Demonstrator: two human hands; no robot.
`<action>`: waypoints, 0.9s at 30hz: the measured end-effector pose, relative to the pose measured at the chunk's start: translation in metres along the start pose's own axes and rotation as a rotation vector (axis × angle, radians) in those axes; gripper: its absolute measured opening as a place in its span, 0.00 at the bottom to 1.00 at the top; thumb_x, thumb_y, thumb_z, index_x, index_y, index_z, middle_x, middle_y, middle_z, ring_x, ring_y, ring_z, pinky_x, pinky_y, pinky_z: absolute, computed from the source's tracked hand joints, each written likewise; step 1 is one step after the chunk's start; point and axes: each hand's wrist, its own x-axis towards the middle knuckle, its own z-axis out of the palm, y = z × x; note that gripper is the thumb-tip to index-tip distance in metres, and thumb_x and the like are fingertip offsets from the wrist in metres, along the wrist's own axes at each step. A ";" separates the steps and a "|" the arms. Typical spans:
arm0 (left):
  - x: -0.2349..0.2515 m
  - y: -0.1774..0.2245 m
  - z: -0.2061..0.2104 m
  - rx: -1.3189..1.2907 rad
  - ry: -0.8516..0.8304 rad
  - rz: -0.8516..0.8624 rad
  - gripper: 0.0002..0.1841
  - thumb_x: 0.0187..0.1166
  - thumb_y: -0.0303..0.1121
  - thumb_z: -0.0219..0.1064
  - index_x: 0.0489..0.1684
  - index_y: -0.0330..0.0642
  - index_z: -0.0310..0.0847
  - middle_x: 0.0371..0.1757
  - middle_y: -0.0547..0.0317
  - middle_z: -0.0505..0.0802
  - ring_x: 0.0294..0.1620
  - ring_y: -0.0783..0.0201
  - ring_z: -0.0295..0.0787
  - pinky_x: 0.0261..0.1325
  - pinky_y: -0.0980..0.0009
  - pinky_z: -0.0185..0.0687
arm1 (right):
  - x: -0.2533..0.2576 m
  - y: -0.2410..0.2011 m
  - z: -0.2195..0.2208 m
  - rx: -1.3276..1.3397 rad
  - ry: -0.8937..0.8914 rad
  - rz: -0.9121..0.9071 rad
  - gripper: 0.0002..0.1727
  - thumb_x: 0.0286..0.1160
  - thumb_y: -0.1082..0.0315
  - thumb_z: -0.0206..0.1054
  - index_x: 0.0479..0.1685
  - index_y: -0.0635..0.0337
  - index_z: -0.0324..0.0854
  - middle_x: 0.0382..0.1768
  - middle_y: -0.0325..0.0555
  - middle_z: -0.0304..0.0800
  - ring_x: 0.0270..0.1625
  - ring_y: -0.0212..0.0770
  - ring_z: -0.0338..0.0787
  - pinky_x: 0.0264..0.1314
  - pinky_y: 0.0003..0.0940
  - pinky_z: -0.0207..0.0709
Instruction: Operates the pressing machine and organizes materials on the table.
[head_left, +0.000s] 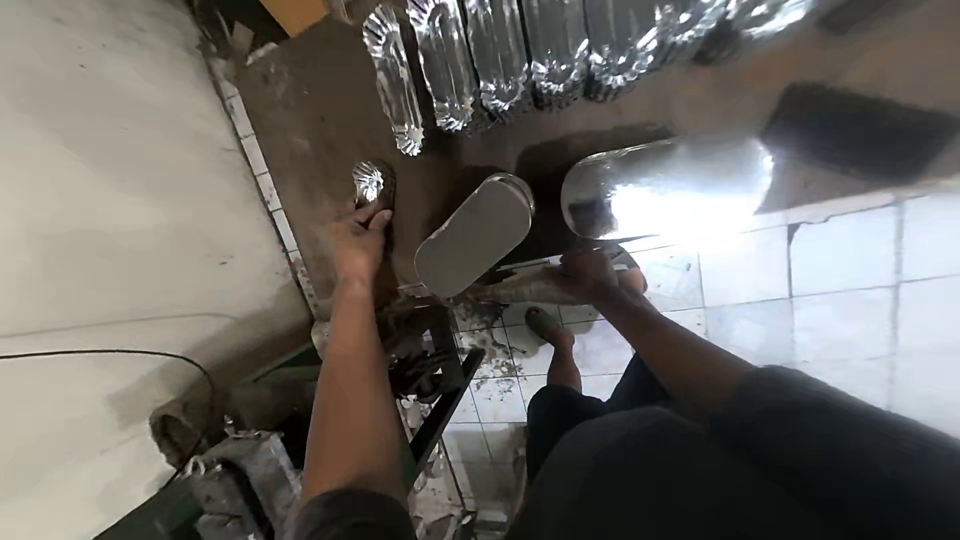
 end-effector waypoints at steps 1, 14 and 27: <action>0.000 0.001 -0.001 -0.016 0.017 -0.020 0.15 0.84 0.42 0.69 0.56 0.45 0.92 0.72 0.53 0.88 0.73 0.57 0.85 0.77 0.48 0.77 | -0.010 -0.010 -0.008 -0.005 -0.031 -0.001 0.33 0.77 0.31 0.59 0.45 0.54 0.91 0.50 0.52 0.94 0.61 0.58 0.89 0.68 0.64 0.77; -0.029 0.054 -0.024 0.090 -0.011 -0.111 0.31 0.81 0.53 0.70 0.77 0.42 0.79 0.87 0.36 0.70 0.87 0.37 0.65 0.85 0.35 0.61 | -0.150 0.144 -0.072 0.115 -0.325 -0.114 0.37 0.88 0.46 0.59 0.91 0.53 0.61 0.80 0.61 0.77 0.79 0.63 0.80 0.81 0.64 0.70; -0.124 0.100 0.033 0.062 -0.106 0.528 0.23 0.81 0.44 0.70 0.70 0.41 0.84 0.83 0.47 0.79 0.88 0.41 0.66 0.87 0.39 0.57 | -0.220 0.213 -0.140 -0.105 -0.395 0.186 0.29 0.91 0.53 0.57 0.82 0.62 0.73 0.76 0.65 0.80 0.81 0.60 0.78 0.86 0.57 0.65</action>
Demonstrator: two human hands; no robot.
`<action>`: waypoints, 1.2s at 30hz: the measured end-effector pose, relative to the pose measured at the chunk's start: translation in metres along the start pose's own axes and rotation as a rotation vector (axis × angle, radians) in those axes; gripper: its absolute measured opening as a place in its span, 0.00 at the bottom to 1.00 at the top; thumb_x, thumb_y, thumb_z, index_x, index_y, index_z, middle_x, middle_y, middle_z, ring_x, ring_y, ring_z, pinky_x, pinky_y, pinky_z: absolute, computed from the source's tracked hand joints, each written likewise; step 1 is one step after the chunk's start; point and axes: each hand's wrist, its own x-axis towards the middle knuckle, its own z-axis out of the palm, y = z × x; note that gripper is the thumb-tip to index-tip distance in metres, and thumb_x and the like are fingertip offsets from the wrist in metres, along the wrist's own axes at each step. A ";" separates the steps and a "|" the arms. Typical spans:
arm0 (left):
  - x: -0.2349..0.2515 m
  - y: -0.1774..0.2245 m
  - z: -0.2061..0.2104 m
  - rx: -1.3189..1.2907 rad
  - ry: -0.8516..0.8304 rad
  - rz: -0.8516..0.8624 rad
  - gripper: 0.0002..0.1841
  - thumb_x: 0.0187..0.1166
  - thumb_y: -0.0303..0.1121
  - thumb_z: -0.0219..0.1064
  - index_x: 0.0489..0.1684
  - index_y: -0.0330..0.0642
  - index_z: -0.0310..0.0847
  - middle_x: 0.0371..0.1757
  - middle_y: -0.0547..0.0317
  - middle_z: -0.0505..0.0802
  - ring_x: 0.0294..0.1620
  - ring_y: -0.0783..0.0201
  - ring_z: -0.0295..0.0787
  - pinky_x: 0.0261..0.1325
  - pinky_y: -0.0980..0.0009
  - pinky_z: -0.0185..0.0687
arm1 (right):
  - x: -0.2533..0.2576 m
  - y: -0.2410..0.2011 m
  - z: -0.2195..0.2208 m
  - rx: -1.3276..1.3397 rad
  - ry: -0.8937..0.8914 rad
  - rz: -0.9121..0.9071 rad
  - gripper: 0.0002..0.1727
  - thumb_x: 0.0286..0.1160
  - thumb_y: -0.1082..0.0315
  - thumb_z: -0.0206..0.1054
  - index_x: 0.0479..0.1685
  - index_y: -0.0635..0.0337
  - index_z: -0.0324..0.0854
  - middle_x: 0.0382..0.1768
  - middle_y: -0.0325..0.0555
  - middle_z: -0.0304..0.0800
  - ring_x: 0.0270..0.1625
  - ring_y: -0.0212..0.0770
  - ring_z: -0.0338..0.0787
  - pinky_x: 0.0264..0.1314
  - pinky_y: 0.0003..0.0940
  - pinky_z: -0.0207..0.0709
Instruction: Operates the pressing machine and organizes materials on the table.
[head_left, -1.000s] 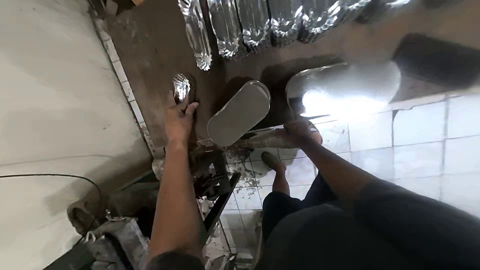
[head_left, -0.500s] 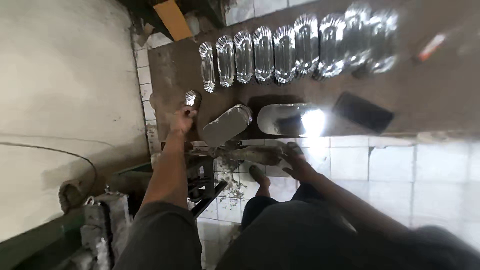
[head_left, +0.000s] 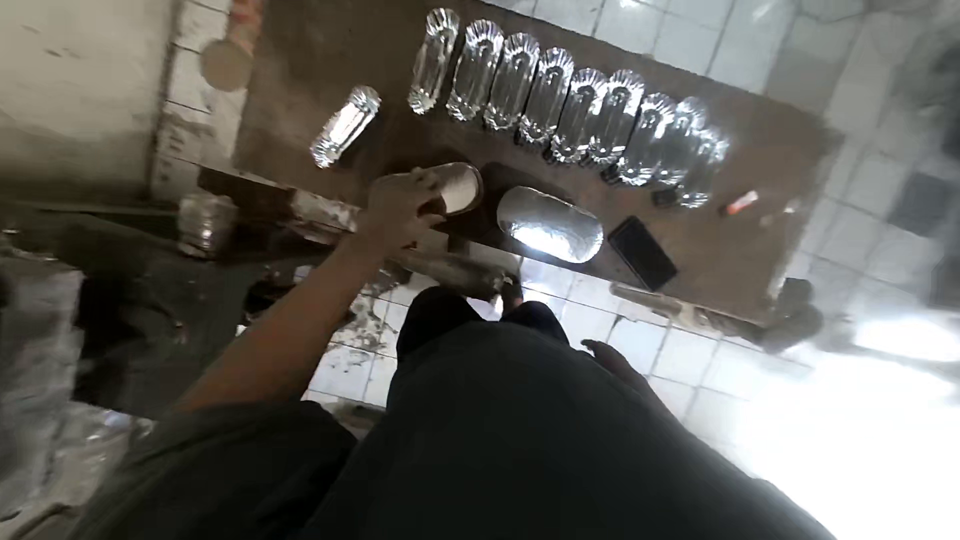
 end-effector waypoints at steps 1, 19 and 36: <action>-0.003 -0.007 -0.005 -0.118 0.017 0.030 0.21 0.82 0.42 0.68 0.68 0.41 0.87 0.80 0.46 0.82 0.88 0.41 0.67 0.89 0.41 0.56 | -0.001 -0.013 -0.002 0.046 0.028 -0.030 0.28 0.91 0.55 0.57 0.82 0.62 0.73 0.76 0.64 0.80 0.80 0.59 0.80 0.86 0.56 0.67; -0.009 -0.024 -0.029 -0.422 0.062 0.046 0.14 0.87 0.29 0.60 0.62 0.31 0.84 0.67 0.36 0.88 0.74 0.42 0.83 0.80 0.42 0.72 | -0.009 -0.231 -0.147 -0.417 0.761 -0.673 0.27 0.63 0.58 0.81 0.63 0.56 0.85 0.69 0.59 0.83 0.71 0.65 0.80 0.68 0.64 0.78; -0.225 0.192 -0.043 -1.943 0.766 -0.437 0.09 0.82 0.41 0.68 0.54 0.54 0.85 0.48 0.62 0.94 0.51 0.64 0.93 0.59 0.61 0.91 | 0.003 -0.226 -0.240 0.114 0.016 -0.730 0.12 0.74 0.67 0.75 0.52 0.63 0.90 0.45 0.47 0.91 0.37 0.33 0.85 0.42 0.33 0.82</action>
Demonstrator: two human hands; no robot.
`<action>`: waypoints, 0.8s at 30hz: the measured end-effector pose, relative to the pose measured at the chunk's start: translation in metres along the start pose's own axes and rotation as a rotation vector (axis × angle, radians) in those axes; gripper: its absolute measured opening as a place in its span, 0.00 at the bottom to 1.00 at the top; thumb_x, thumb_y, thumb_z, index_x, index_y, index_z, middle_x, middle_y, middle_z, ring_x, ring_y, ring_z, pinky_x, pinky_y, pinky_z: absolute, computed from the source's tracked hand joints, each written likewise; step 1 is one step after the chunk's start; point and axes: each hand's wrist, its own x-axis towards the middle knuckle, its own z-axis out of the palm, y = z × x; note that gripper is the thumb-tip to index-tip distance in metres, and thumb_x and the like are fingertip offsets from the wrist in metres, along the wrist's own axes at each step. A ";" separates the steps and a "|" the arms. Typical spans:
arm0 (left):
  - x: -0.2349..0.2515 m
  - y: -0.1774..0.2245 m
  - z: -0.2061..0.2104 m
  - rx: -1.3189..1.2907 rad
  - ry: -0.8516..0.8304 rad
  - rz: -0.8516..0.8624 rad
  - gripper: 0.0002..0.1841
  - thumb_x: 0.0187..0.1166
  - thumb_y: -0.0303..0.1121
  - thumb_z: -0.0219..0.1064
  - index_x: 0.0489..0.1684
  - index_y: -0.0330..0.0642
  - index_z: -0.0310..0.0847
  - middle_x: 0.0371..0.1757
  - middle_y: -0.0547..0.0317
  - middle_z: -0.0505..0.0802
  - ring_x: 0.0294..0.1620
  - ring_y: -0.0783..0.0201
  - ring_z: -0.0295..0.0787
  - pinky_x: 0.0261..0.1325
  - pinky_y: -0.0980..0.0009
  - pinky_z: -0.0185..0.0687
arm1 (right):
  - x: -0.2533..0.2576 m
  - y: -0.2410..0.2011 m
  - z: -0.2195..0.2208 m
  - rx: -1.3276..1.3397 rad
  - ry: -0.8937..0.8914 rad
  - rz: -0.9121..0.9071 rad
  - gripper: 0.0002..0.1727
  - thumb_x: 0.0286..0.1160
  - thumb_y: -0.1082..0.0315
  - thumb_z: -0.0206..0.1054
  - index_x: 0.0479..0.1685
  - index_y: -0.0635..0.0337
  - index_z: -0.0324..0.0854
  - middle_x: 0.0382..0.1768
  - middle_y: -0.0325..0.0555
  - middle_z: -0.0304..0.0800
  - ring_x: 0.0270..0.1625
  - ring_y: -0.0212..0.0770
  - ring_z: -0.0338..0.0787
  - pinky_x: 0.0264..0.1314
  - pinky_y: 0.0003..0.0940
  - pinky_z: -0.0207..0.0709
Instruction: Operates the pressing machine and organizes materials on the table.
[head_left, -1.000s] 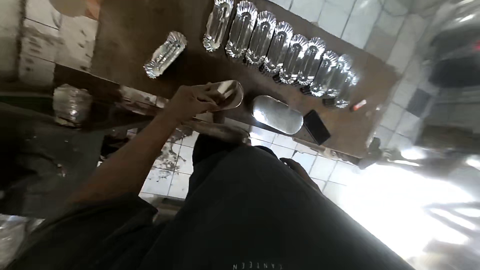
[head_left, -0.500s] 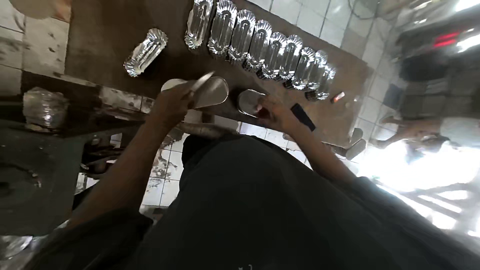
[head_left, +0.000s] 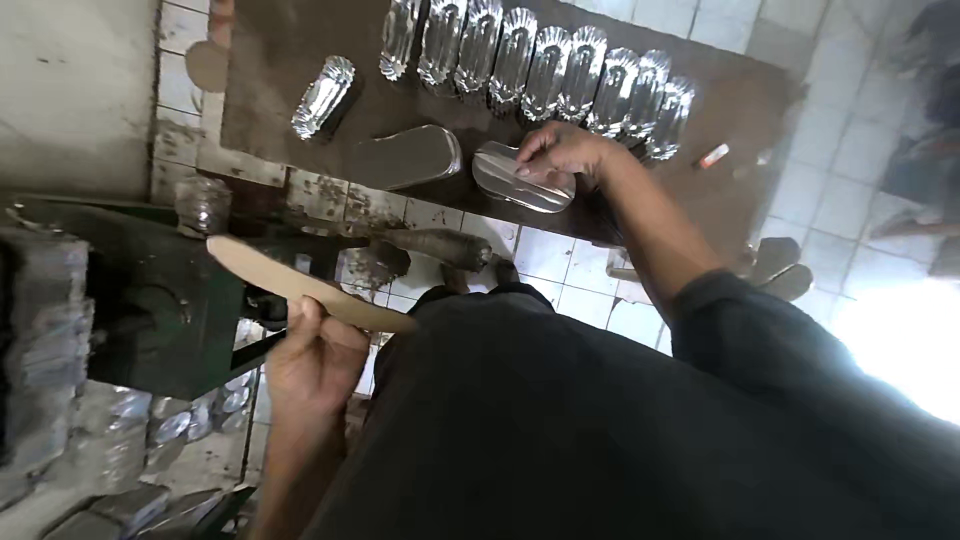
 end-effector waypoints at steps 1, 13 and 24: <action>0.006 0.012 -0.004 -0.002 -0.007 0.043 0.08 0.81 0.39 0.69 0.53 0.54 0.85 0.47 0.62 0.94 0.50 0.64 0.93 0.58 0.61 0.91 | -0.002 0.000 0.003 0.003 0.030 0.006 0.11 0.76 0.67 0.74 0.52 0.63 0.90 0.41 0.47 0.90 0.32 0.33 0.81 0.37 0.33 0.79; 0.028 0.031 -0.112 0.237 0.218 -0.170 0.17 0.95 0.38 0.43 0.73 0.52 0.70 0.46 0.63 0.92 0.43 0.68 0.92 0.46 0.65 0.92 | -0.030 -0.070 0.124 -0.760 0.865 0.306 0.27 0.73 0.69 0.69 0.75 0.59 0.78 0.66 0.64 0.87 0.66 0.70 0.88 0.60 0.73 0.79; 0.105 0.152 -0.183 0.365 -0.203 0.068 0.21 0.93 0.36 0.52 0.83 0.50 0.64 0.71 0.63 0.86 0.69 0.64 0.85 0.72 0.58 0.83 | 0.091 -0.254 0.365 0.349 0.668 -0.268 0.12 0.90 0.68 0.56 0.51 0.66 0.83 0.34 0.44 0.90 0.36 0.35 0.90 0.42 0.35 0.88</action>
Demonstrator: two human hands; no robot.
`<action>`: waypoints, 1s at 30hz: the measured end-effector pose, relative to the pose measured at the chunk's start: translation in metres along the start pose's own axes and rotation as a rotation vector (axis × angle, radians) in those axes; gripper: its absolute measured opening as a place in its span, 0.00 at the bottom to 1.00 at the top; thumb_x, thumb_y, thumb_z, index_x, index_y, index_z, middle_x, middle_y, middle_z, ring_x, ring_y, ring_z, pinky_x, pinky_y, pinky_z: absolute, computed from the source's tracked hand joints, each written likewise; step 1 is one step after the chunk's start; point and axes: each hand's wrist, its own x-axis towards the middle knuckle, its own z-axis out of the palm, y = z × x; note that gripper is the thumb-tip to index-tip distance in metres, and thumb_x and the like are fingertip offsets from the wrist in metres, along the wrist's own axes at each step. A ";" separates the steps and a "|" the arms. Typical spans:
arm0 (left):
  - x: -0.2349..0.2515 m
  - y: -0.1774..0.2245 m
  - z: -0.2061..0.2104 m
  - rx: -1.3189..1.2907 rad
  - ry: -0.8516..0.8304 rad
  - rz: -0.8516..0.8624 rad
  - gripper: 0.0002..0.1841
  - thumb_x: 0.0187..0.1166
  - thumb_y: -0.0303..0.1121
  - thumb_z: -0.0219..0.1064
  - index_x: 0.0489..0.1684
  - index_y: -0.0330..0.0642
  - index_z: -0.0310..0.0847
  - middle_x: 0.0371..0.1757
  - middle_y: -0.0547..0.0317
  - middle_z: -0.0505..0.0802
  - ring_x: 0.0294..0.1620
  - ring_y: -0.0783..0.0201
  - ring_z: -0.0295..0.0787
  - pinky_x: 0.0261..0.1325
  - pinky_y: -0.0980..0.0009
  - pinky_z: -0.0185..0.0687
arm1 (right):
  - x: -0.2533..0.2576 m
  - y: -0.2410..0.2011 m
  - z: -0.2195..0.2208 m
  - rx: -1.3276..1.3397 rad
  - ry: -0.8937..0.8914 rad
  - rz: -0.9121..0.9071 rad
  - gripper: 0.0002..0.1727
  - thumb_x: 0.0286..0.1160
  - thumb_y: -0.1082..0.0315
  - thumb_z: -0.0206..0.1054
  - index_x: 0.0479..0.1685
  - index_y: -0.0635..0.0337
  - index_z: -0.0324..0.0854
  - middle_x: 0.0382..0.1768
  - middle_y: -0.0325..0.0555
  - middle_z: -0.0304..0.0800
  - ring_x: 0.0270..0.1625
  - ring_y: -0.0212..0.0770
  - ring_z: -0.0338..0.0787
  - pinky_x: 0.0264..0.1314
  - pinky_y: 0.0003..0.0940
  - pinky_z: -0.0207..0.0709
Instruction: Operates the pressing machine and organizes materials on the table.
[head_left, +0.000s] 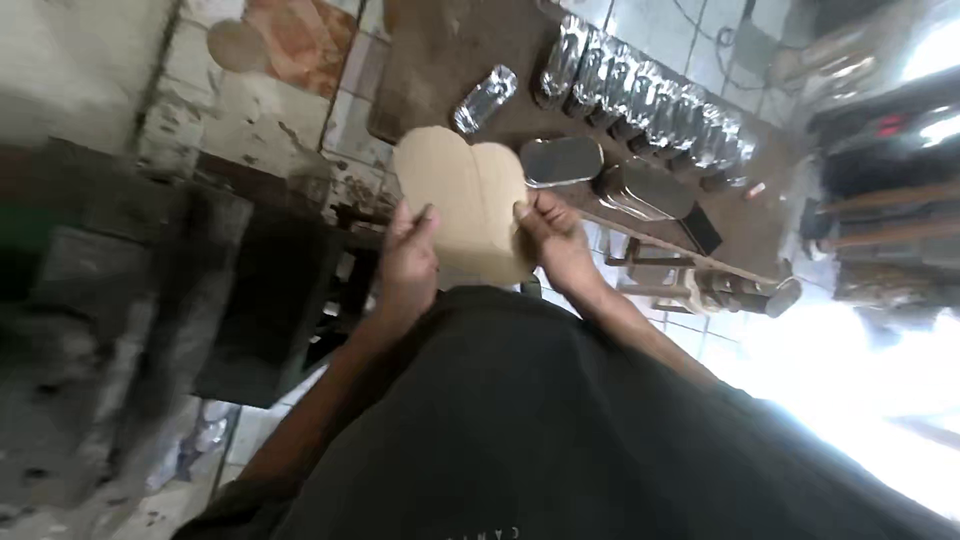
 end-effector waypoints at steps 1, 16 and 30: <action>0.004 0.004 0.000 -0.031 0.004 0.001 0.21 0.93 0.36 0.53 0.83 0.49 0.65 0.71 0.60 0.86 0.70 0.62 0.85 0.72 0.56 0.84 | 0.000 -0.009 0.019 0.054 -0.034 0.029 0.12 0.90 0.68 0.57 0.50 0.66 0.84 0.35 0.44 0.89 0.36 0.35 0.89 0.42 0.35 0.87; 0.031 -0.022 0.122 0.183 -0.605 0.325 0.42 0.69 0.52 0.78 0.86 0.50 0.69 0.74 0.65 0.88 0.75 0.64 0.84 0.77 0.65 0.80 | 0.000 -0.005 -0.072 -0.001 -0.360 -0.614 0.08 0.67 0.81 0.69 0.42 0.73 0.91 0.43 0.60 0.93 0.52 0.49 0.91 0.62 0.45 0.81; 0.162 -0.363 0.238 1.592 -0.652 -0.201 0.31 0.87 0.59 0.54 0.59 0.40 0.89 0.59 0.36 0.93 0.66 0.34 0.87 0.73 0.31 0.70 | -0.285 0.275 -0.407 -0.637 -0.245 1.119 0.23 0.79 0.69 0.65 0.75 0.49 0.81 0.64 0.58 0.90 0.68 0.63 0.88 0.71 0.70 0.76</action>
